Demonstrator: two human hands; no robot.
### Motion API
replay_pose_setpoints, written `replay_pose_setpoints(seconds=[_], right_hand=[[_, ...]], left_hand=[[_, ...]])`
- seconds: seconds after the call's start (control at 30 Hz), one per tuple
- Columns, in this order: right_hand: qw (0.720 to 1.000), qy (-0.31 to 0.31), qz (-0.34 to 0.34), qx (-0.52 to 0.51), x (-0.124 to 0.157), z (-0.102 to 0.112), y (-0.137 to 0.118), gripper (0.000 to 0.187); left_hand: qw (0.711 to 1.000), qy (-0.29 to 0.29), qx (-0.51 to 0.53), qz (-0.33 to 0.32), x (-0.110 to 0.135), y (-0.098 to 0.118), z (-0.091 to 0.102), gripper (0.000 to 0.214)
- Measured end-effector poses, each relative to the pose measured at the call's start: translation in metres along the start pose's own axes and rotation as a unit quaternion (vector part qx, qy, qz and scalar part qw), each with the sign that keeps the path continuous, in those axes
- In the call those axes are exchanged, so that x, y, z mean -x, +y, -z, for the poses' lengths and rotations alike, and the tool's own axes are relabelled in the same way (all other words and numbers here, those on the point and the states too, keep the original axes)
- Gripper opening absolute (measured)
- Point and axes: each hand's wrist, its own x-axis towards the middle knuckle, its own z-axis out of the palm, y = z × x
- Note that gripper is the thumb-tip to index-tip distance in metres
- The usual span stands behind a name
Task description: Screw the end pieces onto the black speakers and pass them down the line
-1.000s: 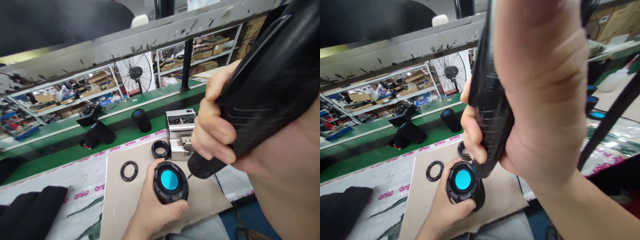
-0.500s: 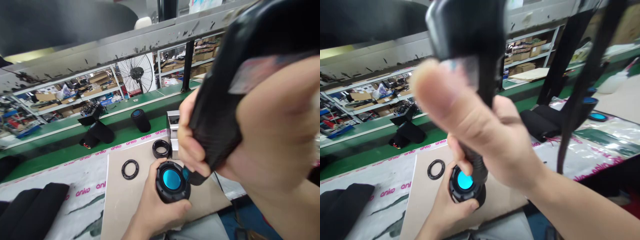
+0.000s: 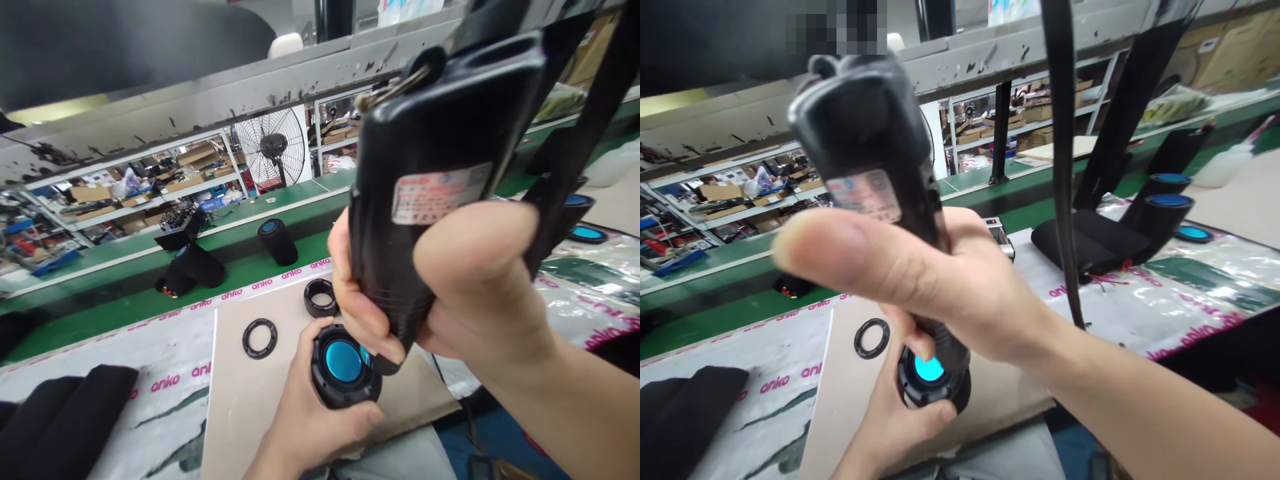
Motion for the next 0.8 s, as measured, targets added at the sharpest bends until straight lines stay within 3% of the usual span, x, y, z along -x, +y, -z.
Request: replay_pose_setpoints(seconds=[0.1,0.17,0.23,0.37,0.5,0.63,0.8], right_hand=[[0.991,0.100,0.086,0.005,-0.005,0.011,-0.007,0.066],[0.960,0.198,0.192,0.040,-0.012,0.027,-0.001,0.064],[0.940,0.239,0.237,0.061,-0.019,0.046,0.015,0.062],[0.940,0.258,0.207,0.086,-0.031,0.077,0.058,0.061],[0.941,0.269,0.182,0.095,-0.032,0.085,0.080,0.063],[0.951,0.255,0.150,0.085,-0.030,0.082,0.075,0.067],[0.956,0.247,0.155,0.032,-0.025,0.056,0.035,0.068]], left_hand=[[1.000,0.013,0.003,0.025,0.002,-0.003,0.000,0.093],[0.999,0.015,0.002,0.040,0.003,-0.006,0.001,0.098],[0.999,0.013,0.006,0.046,0.004,-0.008,0.002,0.099],[0.999,0.026,0.013,0.041,0.003,-0.011,0.003,0.099],[0.999,0.019,0.015,0.035,0.002,-0.012,0.003,0.100],[0.999,0.027,0.016,0.039,0.002,-0.012,0.002,0.099],[0.998,0.018,0.032,0.047,0.001,-0.010,0.002,0.102]])
